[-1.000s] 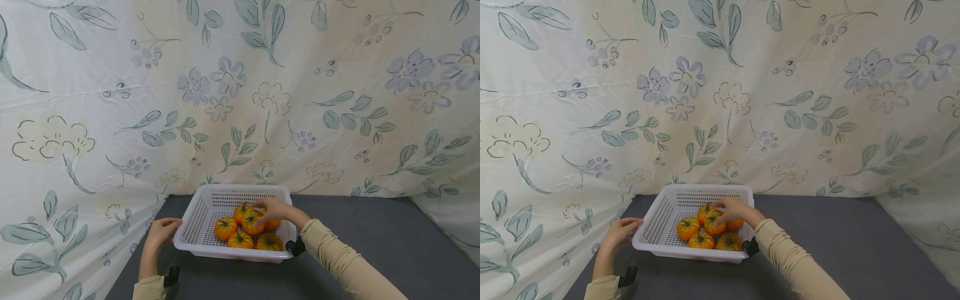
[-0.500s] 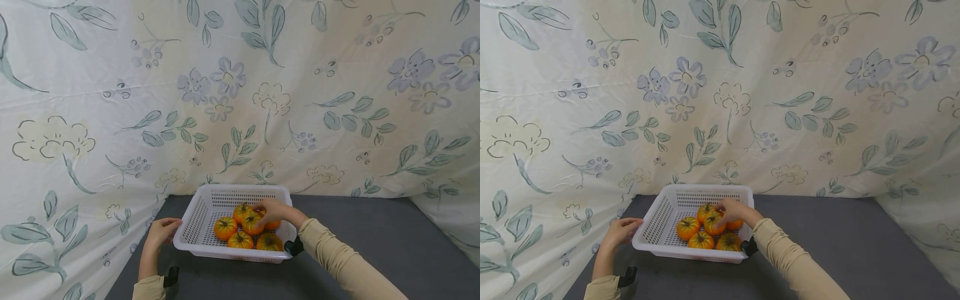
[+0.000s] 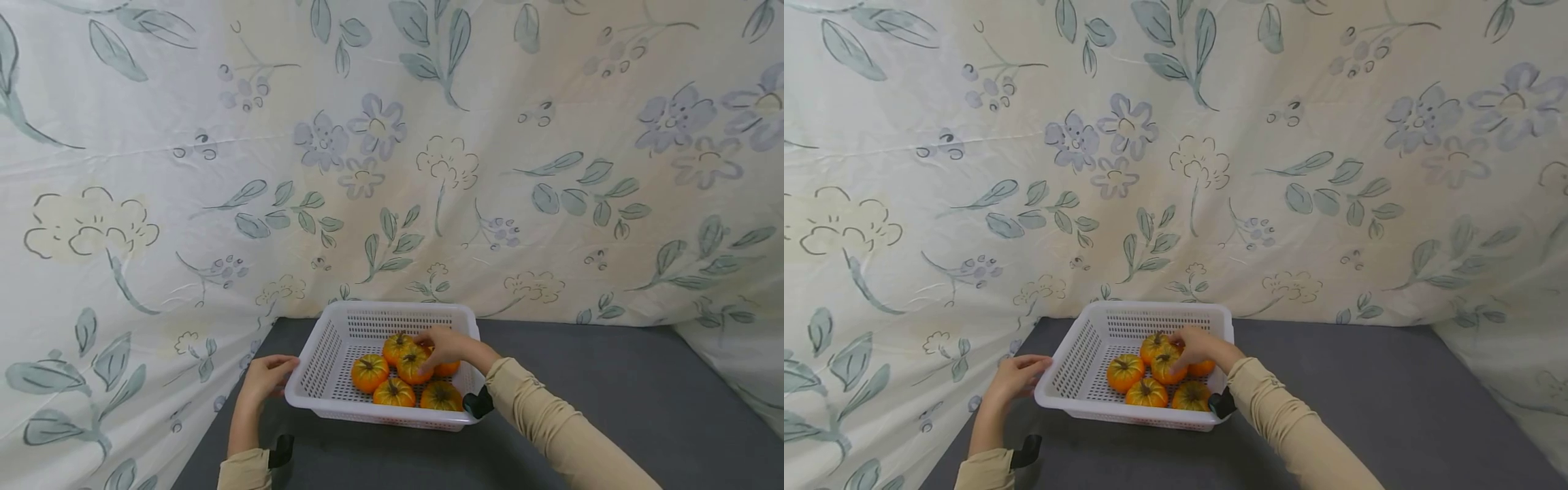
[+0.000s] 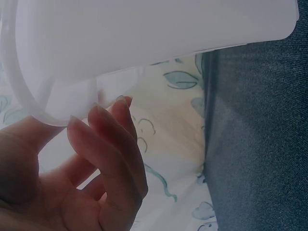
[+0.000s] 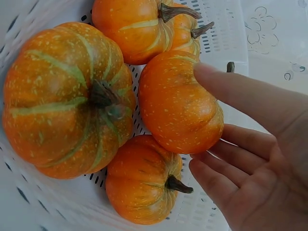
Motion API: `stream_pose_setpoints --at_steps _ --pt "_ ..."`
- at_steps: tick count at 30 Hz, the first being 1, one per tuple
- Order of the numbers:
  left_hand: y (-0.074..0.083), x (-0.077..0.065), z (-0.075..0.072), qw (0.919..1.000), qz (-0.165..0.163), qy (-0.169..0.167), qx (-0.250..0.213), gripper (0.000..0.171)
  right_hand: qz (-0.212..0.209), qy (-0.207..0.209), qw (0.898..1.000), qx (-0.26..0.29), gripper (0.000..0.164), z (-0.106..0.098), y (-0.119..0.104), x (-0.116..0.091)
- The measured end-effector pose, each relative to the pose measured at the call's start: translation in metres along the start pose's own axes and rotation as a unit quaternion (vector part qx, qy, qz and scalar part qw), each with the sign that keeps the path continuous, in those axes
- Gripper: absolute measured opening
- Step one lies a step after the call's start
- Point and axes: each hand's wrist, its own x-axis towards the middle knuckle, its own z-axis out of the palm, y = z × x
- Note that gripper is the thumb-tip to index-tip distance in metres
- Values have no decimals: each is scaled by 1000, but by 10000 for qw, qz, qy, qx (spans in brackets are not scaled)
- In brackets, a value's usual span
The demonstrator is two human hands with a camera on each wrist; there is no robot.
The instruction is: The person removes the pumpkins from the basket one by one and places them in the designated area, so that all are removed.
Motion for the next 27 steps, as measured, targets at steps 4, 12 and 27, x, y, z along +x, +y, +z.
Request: stream_pose_setpoints --at_steps 4,12,27 --pt "0 0 1 10000 -10 29 -19 40 1 -8 10000 -62 65 1 1 1" --pt "1 0 1 10000 -51 35 -52 39 98 -16 9999 134 68 3 4 4" --pt "0 0 0 9999 -28 -11 -120 40 125 -44 9997 225 69 6 5 9"
